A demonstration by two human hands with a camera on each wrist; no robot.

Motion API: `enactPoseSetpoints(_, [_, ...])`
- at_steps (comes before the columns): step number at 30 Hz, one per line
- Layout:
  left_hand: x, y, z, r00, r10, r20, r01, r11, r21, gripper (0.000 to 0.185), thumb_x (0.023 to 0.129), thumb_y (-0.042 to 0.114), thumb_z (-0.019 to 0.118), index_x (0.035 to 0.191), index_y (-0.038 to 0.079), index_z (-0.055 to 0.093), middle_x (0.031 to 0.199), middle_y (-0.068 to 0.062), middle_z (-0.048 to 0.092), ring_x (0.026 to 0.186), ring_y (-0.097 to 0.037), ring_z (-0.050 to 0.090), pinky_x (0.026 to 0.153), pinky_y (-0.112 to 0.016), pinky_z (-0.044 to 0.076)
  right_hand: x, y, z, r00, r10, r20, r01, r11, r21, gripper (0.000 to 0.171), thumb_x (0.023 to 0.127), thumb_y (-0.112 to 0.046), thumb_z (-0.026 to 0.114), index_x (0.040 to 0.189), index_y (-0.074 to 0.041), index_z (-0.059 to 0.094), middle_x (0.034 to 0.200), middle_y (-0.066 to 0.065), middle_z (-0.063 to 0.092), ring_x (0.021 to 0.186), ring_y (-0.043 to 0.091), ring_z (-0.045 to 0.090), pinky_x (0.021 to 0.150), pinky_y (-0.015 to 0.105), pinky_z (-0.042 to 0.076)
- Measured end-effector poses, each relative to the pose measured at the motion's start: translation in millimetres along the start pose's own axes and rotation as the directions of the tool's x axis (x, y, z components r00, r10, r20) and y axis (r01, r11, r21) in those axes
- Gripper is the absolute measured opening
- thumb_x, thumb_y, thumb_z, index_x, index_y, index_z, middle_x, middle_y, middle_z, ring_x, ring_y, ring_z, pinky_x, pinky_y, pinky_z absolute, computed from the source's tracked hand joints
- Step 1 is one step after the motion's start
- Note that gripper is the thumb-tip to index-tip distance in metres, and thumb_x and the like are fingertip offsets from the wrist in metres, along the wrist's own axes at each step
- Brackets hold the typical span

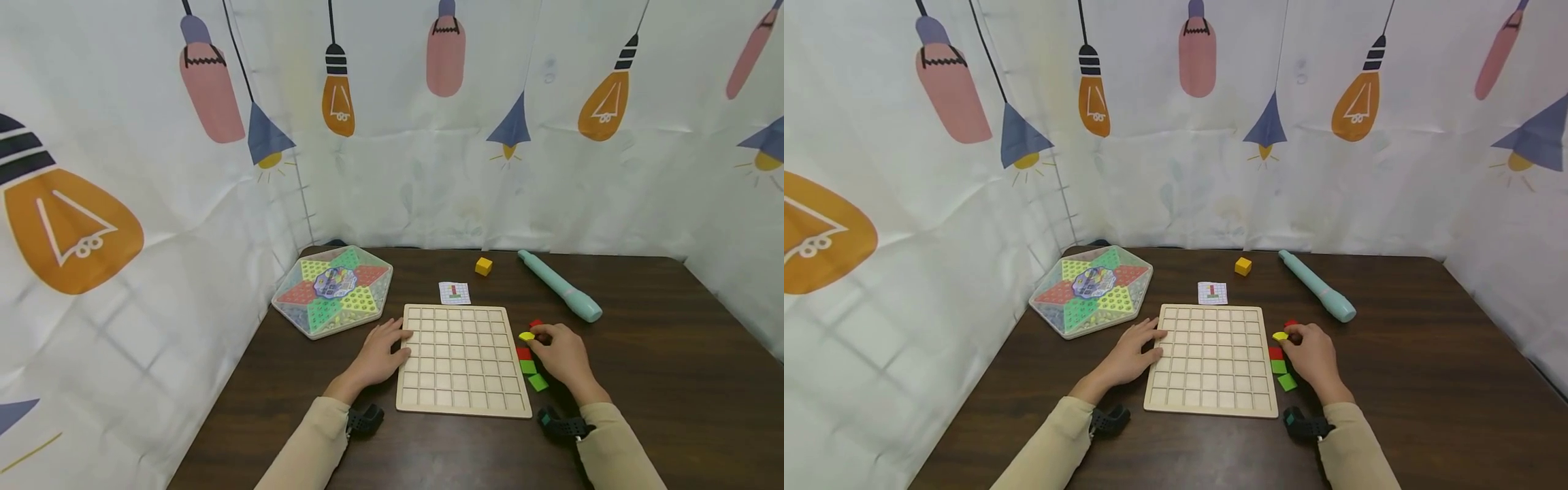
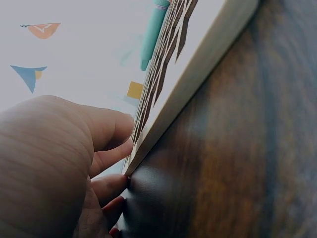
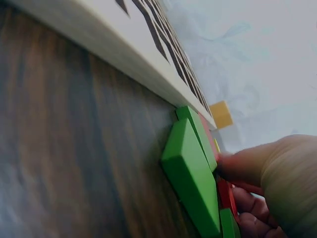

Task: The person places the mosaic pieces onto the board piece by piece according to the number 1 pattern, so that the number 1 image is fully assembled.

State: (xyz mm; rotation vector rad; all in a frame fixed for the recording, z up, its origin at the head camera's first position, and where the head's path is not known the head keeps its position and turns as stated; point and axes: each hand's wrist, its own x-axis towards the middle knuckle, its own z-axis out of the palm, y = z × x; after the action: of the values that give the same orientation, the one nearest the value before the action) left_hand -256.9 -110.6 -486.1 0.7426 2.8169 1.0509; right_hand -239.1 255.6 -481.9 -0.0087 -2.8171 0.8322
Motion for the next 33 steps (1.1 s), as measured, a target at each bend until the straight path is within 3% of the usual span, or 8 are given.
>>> enactPoseSetpoints(6, [0.3, 0.5, -1.0, 1.0, 0.0, 0.001, 0.0, 1.0, -0.01, 0.038, 0.101, 0.02, 0.054, 0.135, 0.004, 0.057, 0.154, -0.019, 0.034, 0.146, -0.036, 0.022, 0.117, -0.059, 0.011, 1.9, 1.9, -0.7, 1.0, -0.004, 0.014, 0.004, 1.0, 0.005, 0.03, 0.089, -0.021, 0.071, 0.11, 0.002, 0.07, 0.108, 0.022, 0.06, 0.09, 0.033, 0.058, 0.073, 0.049, 0.049])
enactPoseSetpoints(14, [-0.5, 1.9, -1.8, 1.0, -0.005, 0.01, 0.006, 1.0, -0.011, 0.04, 0.099, 0.02, 0.059, 0.136, 0.006, 0.057, 0.154, -0.019, 0.034, 0.146, -0.036, 0.021, 0.118, -0.058, 0.01, 1.6, 0.4, -1.2, 0.999, -0.009, -0.042, 0.011, 0.998, 0.057, 0.032, 0.091, -0.02, 0.067, 0.115, 0.001, 0.068, 0.113, 0.021, 0.063, 0.095, 0.034, 0.059, 0.077, 0.049, 0.051])
enactPoseSetpoints(20, [-0.7, 1.4, -1.1, 1.0, -0.021, 0.005, 0.022, 0.999, -0.03, 0.027, 0.096, 0.02, 0.063, 0.121, 0.011, 0.064, 0.155, -0.017, 0.034, 0.147, -0.035, 0.021, 0.119, -0.056, 0.01, 1.5, -7.3, 1.0, 0.993, -0.084, -0.079, 0.092, 0.99, 0.104, 0.029, 0.092, -0.019, 0.067, 0.116, -0.004, 0.07, 0.111, 0.016, 0.065, 0.094, 0.03, 0.059, 0.075, 0.045, 0.05])
enactPoseSetpoints(27, [1.1, 0.6, -0.4, 0.999, -0.035, -0.016, 0.034, 0.998, -0.043, 0.017, 0.095, 0.02, 0.065, 0.11, 0.012, 0.064, 0.154, -0.017, 0.035, 0.146, -0.034, 0.023, 0.119, -0.055, 0.011, 3.3, -23.0, 7.9, 0.986, -0.146, -0.081, 0.156, 0.976, 0.15, 0.03, 0.092, -0.016, 0.068, 0.119, -0.004, 0.069, 0.111, 0.013, 0.064, 0.096, 0.03, 0.06, 0.08, 0.05, 0.052])
enactPoseSetpoints(33, [0.0, 1.4, -0.2, 0.999, -0.041, -0.012, 0.041, 0.998, -0.038, 0.018, 0.095, 0.019, 0.065, 0.111, 0.012, 0.064, 0.154, -0.016, 0.035, 0.146, -0.033, 0.023, 0.119, -0.054, 0.012, 9.5, -39.8, 13.4, 0.983, -0.181, -0.028, 0.183, 0.975, 0.124, 0.028, 0.092, -0.017, 0.067, 0.118, -0.006, 0.07, 0.105, 0.009, 0.063, 0.082, 0.022, 0.055, 0.066, 0.035, 0.047])
